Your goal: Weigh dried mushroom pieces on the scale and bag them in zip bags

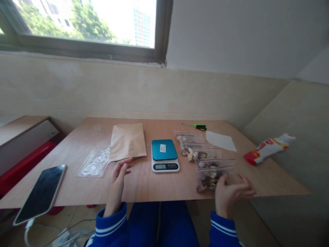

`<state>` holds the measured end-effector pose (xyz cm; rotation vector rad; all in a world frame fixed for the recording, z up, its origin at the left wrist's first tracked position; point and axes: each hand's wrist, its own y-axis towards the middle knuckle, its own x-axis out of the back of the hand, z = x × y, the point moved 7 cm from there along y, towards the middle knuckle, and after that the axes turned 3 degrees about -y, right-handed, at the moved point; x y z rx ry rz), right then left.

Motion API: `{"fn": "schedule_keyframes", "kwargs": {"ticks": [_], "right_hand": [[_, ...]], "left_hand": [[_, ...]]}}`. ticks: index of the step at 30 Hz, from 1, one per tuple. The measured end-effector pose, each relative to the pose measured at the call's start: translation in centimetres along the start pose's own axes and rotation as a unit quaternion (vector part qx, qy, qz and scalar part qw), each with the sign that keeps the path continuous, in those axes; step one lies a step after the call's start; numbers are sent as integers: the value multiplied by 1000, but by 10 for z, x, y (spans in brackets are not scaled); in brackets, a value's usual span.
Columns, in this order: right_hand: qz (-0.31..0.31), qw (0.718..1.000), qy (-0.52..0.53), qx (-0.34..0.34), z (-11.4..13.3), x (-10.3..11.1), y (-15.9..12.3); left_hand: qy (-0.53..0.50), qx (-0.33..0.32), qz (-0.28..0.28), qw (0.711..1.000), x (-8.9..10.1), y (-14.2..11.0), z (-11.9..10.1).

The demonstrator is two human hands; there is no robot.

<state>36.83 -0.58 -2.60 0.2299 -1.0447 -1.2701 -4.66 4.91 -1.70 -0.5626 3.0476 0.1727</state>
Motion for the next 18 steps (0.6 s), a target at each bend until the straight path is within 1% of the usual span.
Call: {"fn": "schedule_keyframes", "kwargs": {"ticks": [1,3,5,7,9,12,15,17,18], "right_hand": [[6,1000,3,8,8,0,-9],[47,998,5,31,19,-5,-28],[88,995,-7,42,24,-13,-45],[104,994,-29,36,24,-21,-54],[114,992,-48,26,26,-28,-54],[147,987,-66,18,32,-41,-44],[182,981,-61,10,36,-53,-35],[192,980,-49,3,35,-54,-31],[188,981,-42,2,35,-52,-30]], "left_hand": [[2,-2,-3,1000,2,1,0],[5,-1,-10,1000,6,2,1],[5,4,-12,1000,8,3,2],[3,12,-10,1000,10,3,4],[3,16,-7,1000,11,2,4],[16,7,-14,1000,16,3,4],[67,-32,-17,997,21,9,1],[125,-68,-14,990,23,19,0],[159,-89,-9,983,24,26,-1]]}}
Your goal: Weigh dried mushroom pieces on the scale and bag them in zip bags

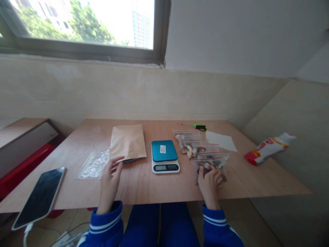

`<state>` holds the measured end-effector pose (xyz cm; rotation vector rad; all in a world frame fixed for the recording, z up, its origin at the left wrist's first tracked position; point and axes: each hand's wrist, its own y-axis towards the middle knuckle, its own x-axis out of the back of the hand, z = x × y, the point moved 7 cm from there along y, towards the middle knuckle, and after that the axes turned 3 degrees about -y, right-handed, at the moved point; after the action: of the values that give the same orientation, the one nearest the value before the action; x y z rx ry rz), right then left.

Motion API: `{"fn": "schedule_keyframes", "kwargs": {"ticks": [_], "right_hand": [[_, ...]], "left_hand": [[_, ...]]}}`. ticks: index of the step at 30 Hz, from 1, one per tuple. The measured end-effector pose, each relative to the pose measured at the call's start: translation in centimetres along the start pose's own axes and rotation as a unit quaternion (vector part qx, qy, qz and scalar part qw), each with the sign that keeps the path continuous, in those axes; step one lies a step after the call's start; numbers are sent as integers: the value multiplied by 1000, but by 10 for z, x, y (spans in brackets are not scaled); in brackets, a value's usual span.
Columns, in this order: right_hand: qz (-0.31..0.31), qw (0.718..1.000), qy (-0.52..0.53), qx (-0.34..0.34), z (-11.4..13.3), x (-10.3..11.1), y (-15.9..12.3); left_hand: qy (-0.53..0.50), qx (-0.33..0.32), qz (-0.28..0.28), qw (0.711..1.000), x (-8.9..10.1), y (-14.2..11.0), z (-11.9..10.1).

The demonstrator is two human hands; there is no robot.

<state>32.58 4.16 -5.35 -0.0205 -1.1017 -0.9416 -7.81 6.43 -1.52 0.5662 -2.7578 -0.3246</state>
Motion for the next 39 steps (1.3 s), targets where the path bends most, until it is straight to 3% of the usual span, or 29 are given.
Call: {"fn": "schedule_keyframes", "kwargs": {"ticks": [4,6,8,11,15,19,22,25,28,32,36,39], "right_hand": [[-71,994,55,56,5,25,-7],[-91,984,105,112,14,38,-12],[-72,971,161,161,29,44,-16],[0,948,235,214,60,43,-21],[147,898,286,300,116,34,-39],[298,821,278,400,165,28,-72],[365,754,278,471,183,31,-94],[409,704,283,507,195,35,-103],[398,693,302,520,215,39,-97],[305,705,286,573,259,38,-85],[219,709,152,653,288,32,-90],[227,697,79,676,287,31,-101]], "left_hand": [[149,-117,42,981,-3,32,8],[218,-140,83,962,-7,47,18],[271,-137,139,943,-10,57,26],[331,-112,193,917,-11,63,30],[372,-146,187,898,-14,62,21],[368,-204,176,890,-21,63,19],[378,-187,166,892,-21,69,18],[369,-181,128,903,-15,76,-3],[340,-193,63,918,-6,80,-41],[300,-195,25,933,-2,80,-83],[306,-186,-9,934,3,79,-98],[310,-191,-70,929,10,75,-96]]}}
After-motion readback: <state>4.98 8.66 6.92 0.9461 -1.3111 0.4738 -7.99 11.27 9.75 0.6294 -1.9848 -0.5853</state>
